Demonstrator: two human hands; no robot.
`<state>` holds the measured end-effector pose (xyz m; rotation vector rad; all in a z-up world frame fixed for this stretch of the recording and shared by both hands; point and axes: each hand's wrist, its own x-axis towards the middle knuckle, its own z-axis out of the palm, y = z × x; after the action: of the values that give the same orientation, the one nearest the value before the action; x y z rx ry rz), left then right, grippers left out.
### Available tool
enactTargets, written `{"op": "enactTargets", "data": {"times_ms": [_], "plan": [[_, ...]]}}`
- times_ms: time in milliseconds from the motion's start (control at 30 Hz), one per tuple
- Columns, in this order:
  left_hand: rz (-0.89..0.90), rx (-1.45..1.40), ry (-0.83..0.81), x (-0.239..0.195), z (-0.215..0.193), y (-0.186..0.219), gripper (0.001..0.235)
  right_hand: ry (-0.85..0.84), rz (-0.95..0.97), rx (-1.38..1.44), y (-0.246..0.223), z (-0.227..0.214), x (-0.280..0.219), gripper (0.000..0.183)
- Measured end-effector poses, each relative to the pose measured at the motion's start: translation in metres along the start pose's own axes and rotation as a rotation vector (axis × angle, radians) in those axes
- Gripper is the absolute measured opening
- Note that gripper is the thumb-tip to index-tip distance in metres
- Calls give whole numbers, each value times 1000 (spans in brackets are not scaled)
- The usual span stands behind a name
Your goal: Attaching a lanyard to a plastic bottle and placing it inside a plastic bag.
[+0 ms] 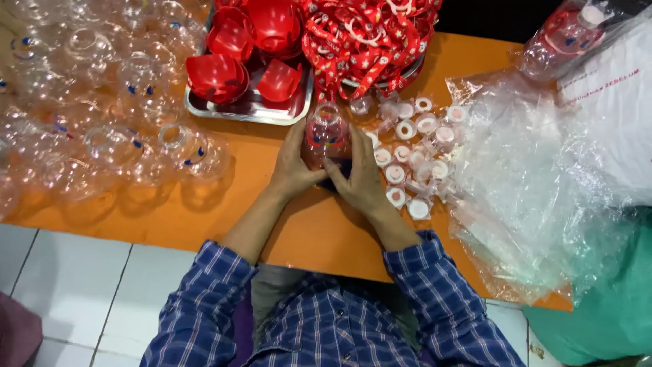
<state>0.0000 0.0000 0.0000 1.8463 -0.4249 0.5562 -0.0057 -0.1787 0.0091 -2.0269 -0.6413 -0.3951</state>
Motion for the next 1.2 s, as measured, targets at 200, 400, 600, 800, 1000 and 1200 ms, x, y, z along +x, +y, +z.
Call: {"op": "enactTargets", "data": {"times_ms": [200, 400, 600, 800, 1000, 1200], "plan": [[5, 18, 1, 1, 0, -1, 105, -17, 32, -6, -2, -1, 2, 76], [-37, 8, -14, 3, -1, -4, 105, -37, 63, -20, -3, -5, 5, 76], [-75, -2, -22, 2, -1, -12, 105, -54, 124, 20, 2, -9, 4, 66], [-109, 0, 7, 2, 2, -9, 103, 16, 123, 44, 1, -16, 8, 53], [-143, -44, -32, 1, 0, -6, 109, 127, 137, 0, -17, -21, 18, 45], [-111, -30, -23, 1, 0, -3, 110, 169, 134, -2, -45, -42, 40, 37]]}}
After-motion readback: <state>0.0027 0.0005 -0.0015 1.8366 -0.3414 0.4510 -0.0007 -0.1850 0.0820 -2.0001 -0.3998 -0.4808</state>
